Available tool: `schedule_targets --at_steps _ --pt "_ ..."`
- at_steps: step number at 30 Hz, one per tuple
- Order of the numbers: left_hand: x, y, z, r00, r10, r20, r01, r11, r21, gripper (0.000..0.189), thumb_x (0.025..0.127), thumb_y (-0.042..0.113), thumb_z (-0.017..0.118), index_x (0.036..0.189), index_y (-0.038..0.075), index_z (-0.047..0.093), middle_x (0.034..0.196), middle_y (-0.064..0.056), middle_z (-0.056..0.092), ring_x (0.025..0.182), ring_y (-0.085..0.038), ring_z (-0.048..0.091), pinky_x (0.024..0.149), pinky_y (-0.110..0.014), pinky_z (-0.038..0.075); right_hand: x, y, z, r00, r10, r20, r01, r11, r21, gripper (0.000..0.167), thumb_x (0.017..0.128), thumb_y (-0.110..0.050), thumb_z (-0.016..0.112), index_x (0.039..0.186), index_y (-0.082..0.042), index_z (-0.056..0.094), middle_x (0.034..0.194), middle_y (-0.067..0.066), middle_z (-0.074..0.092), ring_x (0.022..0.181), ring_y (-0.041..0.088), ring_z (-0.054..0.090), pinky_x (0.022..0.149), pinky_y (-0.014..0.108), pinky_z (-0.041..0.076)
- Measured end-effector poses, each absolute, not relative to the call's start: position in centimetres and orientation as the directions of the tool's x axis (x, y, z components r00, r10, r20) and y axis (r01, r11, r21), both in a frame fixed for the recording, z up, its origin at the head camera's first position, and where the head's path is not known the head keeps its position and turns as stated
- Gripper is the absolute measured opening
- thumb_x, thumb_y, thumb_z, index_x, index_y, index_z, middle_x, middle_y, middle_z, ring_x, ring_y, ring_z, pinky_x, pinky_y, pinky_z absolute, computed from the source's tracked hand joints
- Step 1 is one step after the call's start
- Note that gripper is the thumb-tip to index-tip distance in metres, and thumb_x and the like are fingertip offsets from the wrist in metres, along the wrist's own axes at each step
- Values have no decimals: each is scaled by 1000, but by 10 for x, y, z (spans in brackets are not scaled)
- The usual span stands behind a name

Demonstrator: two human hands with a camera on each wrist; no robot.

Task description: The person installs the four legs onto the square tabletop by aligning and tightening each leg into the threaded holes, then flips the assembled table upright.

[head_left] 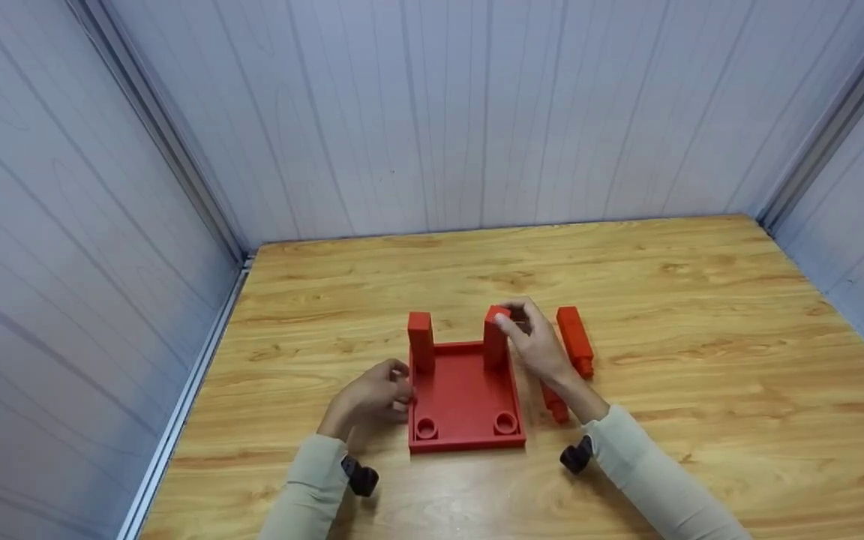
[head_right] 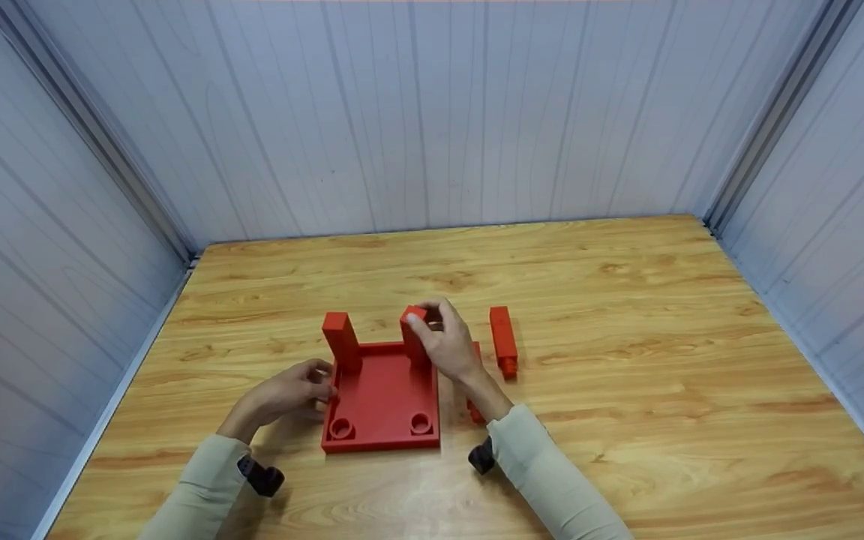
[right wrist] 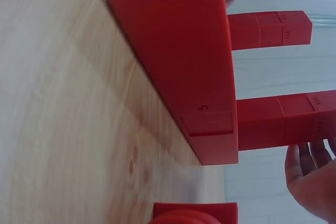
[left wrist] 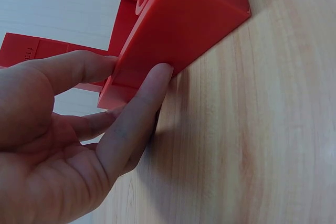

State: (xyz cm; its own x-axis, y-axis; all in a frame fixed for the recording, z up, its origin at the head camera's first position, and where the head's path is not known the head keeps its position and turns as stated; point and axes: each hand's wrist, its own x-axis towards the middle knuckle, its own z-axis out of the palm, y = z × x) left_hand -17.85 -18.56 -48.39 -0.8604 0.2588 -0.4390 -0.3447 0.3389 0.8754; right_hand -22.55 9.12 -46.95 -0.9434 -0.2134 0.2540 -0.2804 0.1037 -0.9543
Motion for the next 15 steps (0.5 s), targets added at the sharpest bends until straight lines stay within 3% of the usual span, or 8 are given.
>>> schedule_targets --at_steps 9,15 --pt "-179 -185 -485 -861 263 -435 -342 333 879 41 90 0 52 129 -3 39 104 -18 58 86 -24 60 71 -39 59 -234 96 -473 -926 -269 265 -250 -91 -964 33 99 -14 46 126 4 52 130 18 53 119 18 50 101 30 41" --pt "-180 -185 -485 -864 256 -434 -340 339 877 42 88 -2 51 129 -3 39 104 -18 58 85 -23 60 71 -39 59 -239 99 -471 -886 -372 278 -235 -155 -959 37 98 -10 45 129 7 50 126 7 57 122 19 50 99 27 43"
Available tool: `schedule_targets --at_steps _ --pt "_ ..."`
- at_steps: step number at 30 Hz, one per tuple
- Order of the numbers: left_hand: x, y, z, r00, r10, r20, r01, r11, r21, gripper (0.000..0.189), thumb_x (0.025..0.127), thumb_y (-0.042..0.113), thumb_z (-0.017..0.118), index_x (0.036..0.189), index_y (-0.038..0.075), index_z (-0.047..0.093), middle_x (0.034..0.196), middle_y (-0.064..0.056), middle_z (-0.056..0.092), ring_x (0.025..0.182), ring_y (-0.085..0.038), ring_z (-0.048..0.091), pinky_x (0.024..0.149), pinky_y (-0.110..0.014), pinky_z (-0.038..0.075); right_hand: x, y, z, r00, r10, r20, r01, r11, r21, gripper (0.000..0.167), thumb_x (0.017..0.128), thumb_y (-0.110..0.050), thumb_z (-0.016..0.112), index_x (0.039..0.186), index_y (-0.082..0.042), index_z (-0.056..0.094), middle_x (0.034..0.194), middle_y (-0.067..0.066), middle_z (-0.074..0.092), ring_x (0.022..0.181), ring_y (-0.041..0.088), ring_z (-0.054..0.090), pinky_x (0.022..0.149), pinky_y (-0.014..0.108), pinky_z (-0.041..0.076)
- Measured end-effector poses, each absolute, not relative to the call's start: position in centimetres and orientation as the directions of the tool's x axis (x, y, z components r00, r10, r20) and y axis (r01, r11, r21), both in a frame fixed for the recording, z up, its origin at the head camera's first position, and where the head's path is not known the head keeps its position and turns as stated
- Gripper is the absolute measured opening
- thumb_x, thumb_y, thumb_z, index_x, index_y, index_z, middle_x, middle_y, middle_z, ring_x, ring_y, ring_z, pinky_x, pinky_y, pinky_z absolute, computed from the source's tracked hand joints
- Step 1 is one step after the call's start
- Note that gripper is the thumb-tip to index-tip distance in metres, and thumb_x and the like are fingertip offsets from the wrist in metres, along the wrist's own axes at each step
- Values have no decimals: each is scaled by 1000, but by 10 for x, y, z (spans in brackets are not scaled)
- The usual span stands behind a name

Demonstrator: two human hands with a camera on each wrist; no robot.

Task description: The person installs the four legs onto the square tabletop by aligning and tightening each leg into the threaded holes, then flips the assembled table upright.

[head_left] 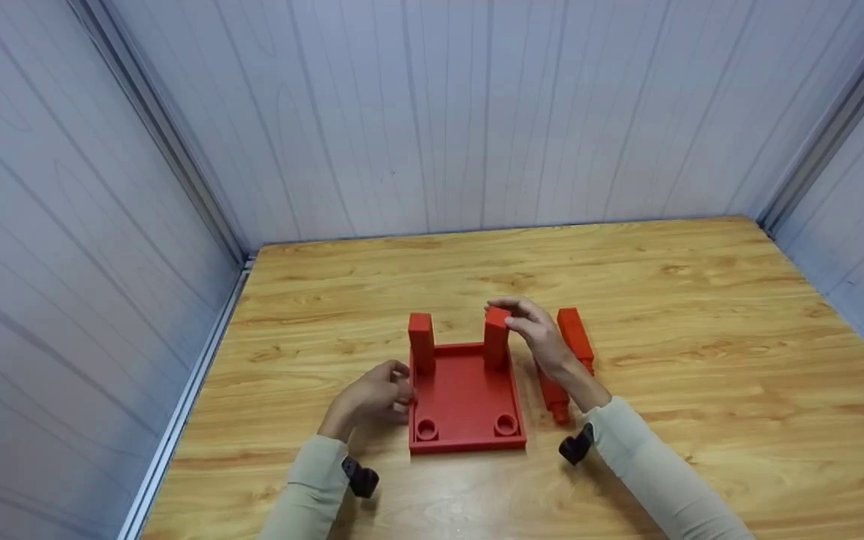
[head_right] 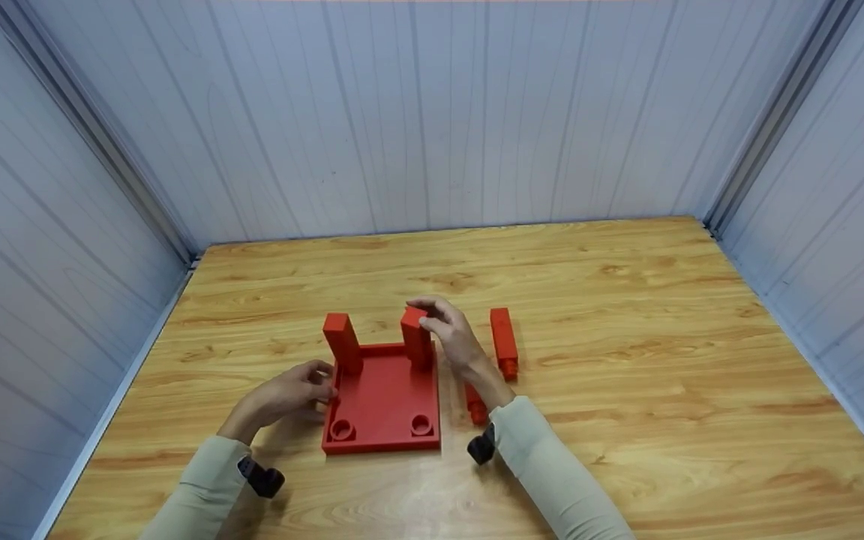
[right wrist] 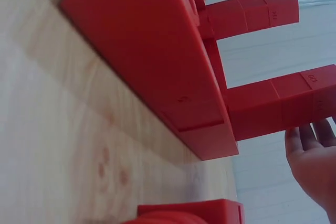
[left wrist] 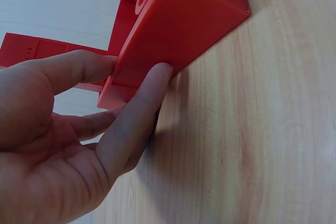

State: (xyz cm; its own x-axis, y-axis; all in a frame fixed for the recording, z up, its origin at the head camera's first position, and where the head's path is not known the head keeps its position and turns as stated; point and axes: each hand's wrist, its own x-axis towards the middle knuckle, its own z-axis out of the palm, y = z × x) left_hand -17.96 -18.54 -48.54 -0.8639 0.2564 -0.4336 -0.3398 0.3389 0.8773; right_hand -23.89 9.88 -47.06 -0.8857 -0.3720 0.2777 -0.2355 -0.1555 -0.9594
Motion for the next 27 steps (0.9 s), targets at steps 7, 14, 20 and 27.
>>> schedule_targets --at_steps 7,14,20,27 --pt "-179 -185 -486 -866 254 -430 -335 342 878 40 89 -2 52 127 -3 41 103 -18 58 85 -23 59 71 -39 59 -243 99 -471 -833 -449 324 -218 -273 -937 41 97 -6 45 129 19 41 120 9 62 119 32 55 101 28 46" --pt "-179 -185 -484 -863 265 -430 -333 342 879 41 89 -1 52 128 -3 39 103 -18 58 85 -24 59 71 -38 59 -240 99 -470 -854 -427 298 -194 -270 -943 41 97 -4 45 129 21 38 119 4 60 111 16 59 95 25 48" --pt "-179 -185 -484 -857 276 -435 -350 307 885 42 89 -3 50 129 -4 37 102 -19 59 84 -25 60 72 -39 59 -237 99 -469 -878 -394 273 -209 -199 -958 40 96 -7 49 129 15 44 121 3 57 112 15 54 92 25 46" --pt "-179 -186 -486 -859 267 -436 -346 324 880 43 89 0 52 129 -4 38 104 -19 59 88 -25 60 71 -38 59 -236 99 -470 -896 -359 262 -225 -142 -964 39 95 -10 54 128 8 49 125 8 55 119 18 50 95 26 46"
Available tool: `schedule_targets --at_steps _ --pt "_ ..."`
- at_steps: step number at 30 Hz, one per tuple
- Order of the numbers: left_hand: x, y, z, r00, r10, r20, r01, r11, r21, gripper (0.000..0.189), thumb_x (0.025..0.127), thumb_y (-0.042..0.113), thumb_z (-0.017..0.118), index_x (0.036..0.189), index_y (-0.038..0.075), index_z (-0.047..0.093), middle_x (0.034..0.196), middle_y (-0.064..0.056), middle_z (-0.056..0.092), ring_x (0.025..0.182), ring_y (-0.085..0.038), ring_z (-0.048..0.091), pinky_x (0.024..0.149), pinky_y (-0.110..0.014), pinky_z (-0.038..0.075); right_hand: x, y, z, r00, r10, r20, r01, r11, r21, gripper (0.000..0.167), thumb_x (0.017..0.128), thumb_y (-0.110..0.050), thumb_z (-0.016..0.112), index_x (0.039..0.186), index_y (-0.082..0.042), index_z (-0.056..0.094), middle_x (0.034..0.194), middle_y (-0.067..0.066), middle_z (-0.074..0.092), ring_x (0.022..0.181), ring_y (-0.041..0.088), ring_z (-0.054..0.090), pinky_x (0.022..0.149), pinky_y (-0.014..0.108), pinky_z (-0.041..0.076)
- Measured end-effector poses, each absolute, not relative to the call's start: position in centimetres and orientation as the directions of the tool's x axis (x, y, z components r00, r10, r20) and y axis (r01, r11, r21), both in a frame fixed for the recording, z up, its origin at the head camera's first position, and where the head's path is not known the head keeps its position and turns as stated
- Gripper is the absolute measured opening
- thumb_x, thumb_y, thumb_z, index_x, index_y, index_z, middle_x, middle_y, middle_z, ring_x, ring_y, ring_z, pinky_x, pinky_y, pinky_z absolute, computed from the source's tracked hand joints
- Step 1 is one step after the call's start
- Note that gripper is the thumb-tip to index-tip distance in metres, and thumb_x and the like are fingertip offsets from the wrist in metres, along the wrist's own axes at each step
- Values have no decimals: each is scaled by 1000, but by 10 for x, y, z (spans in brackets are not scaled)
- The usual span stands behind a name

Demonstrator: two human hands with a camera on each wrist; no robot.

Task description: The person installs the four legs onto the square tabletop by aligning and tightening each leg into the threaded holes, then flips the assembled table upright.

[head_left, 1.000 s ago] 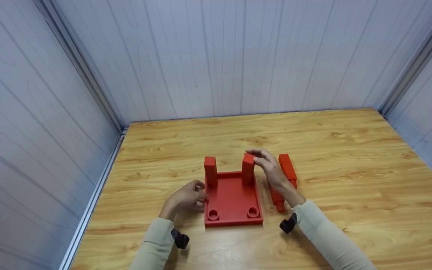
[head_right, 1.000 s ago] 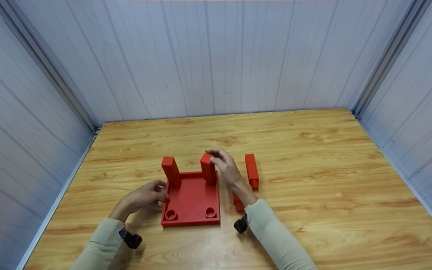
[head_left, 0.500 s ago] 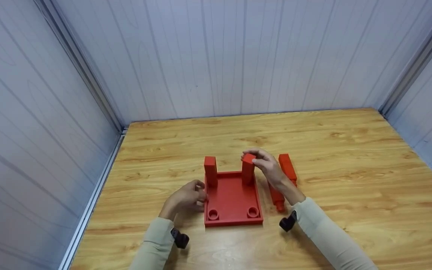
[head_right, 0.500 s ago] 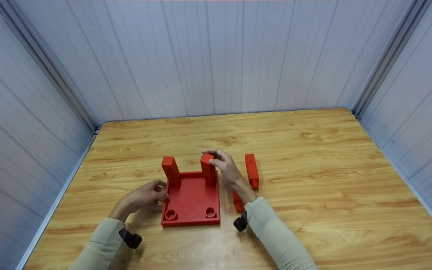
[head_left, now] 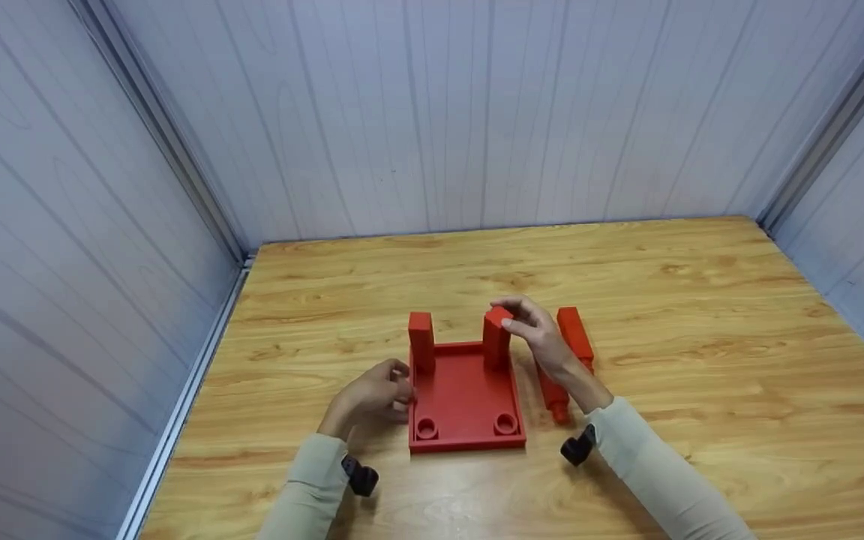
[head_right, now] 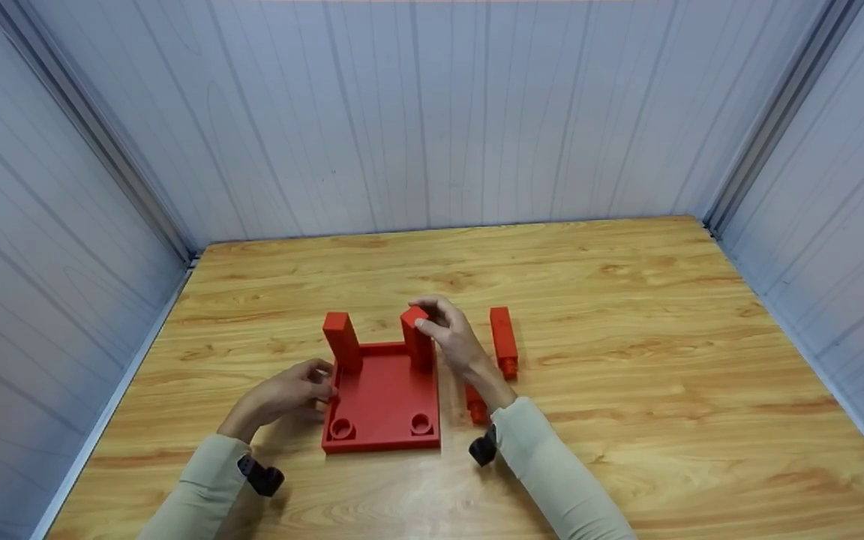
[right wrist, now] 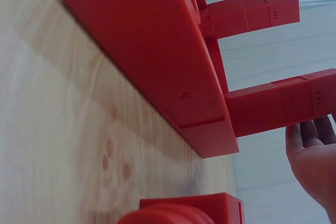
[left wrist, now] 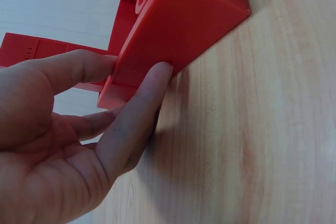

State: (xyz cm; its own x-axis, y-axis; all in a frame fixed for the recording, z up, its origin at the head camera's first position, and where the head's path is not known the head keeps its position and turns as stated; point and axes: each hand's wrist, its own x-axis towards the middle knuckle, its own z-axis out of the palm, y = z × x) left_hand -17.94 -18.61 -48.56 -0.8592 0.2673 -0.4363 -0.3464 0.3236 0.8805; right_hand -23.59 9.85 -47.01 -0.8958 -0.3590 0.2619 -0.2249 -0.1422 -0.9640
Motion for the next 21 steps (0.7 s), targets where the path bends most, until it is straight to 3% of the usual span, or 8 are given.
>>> schedule_targets --at_steps 10,21 --pt "-180 -186 -486 -861 263 -435 -346 323 881 42 89 0 53 129 -4 38 103 -18 57 85 -24 59 72 -39 59 -234 100 -470 -913 -325 246 -217 -125 -968 41 92 -9 60 127 9 48 125 22 51 110 16 54 90 25 50" --pt "-180 -185 -485 -865 260 -428 -333 340 880 42 89 -1 54 129 -4 39 101 -18 60 85 -24 60 71 -38 59 -233 99 -472 -923 -291 251 -235 -90 -968 39 90 -6 63 123 8 48 113 12 55 103 18 53 85 22 50"
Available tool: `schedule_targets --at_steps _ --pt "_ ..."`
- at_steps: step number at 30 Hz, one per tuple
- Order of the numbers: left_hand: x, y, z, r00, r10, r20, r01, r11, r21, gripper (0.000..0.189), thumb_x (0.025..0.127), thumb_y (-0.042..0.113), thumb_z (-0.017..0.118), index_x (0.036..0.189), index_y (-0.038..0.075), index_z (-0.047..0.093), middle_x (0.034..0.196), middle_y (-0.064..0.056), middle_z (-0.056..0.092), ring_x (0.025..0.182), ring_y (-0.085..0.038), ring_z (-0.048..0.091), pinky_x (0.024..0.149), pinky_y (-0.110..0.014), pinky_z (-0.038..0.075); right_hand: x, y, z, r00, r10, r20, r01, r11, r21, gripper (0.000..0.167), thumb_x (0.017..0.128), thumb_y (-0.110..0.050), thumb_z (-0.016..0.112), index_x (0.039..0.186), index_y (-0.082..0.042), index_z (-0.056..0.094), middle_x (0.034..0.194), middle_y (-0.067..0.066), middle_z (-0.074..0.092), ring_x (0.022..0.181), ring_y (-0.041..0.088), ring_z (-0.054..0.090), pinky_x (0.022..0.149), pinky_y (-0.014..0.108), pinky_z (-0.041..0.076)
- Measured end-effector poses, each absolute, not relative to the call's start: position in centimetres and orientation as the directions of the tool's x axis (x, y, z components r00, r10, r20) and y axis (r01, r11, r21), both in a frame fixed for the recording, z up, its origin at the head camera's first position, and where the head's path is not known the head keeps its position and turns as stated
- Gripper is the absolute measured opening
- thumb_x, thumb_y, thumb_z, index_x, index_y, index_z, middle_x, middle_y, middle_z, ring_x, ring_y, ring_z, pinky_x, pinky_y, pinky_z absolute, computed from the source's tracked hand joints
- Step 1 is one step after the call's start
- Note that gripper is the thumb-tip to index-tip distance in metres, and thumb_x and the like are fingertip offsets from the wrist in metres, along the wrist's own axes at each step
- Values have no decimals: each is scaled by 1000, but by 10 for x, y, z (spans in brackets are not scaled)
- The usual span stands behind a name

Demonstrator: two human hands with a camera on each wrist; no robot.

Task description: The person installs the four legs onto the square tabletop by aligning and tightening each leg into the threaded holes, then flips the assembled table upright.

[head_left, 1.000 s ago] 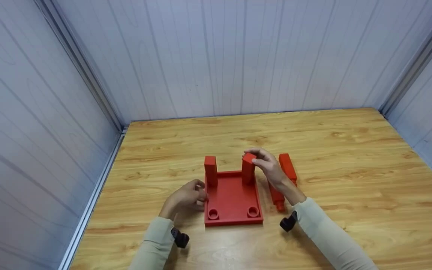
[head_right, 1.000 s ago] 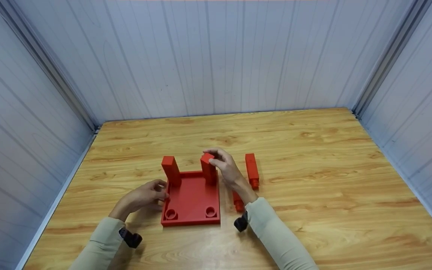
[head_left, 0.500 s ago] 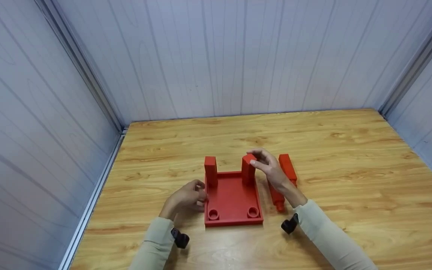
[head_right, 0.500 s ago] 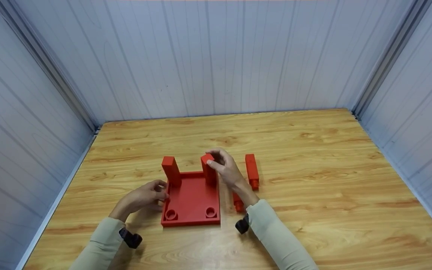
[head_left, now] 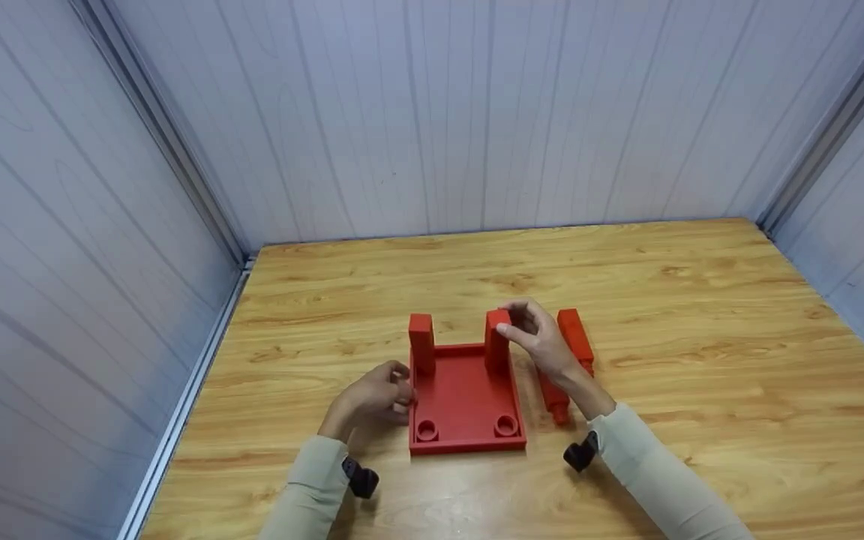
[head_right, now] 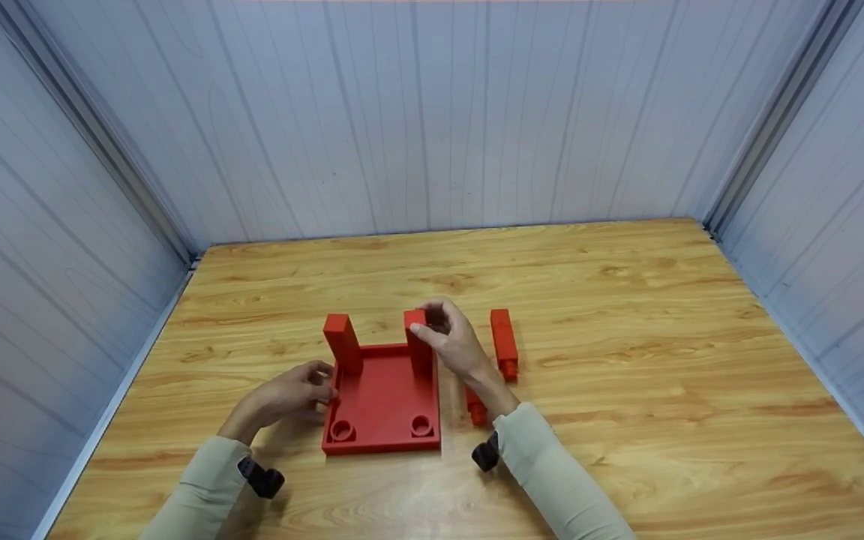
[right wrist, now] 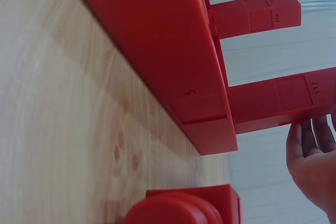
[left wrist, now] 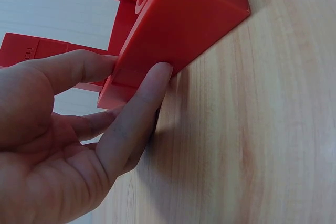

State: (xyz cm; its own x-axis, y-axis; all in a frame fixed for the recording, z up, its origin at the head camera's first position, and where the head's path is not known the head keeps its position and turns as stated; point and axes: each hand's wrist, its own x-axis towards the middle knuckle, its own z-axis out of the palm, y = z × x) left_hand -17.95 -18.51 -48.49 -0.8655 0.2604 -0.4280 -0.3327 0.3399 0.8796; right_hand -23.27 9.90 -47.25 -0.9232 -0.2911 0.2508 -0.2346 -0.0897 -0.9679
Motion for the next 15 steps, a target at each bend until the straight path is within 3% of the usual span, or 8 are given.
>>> schedule_targets --at_steps 15 --pt "-179 -185 -483 -858 262 -441 -350 327 878 43 89 -3 52 129 -3 38 103 -20 59 87 -25 60 73 -40 59 -232 99 -471 -930 -265 256 -263 -10 -965 37 88 -9 68 118 4 50 109 17 57 98 19 56 84 23 50"
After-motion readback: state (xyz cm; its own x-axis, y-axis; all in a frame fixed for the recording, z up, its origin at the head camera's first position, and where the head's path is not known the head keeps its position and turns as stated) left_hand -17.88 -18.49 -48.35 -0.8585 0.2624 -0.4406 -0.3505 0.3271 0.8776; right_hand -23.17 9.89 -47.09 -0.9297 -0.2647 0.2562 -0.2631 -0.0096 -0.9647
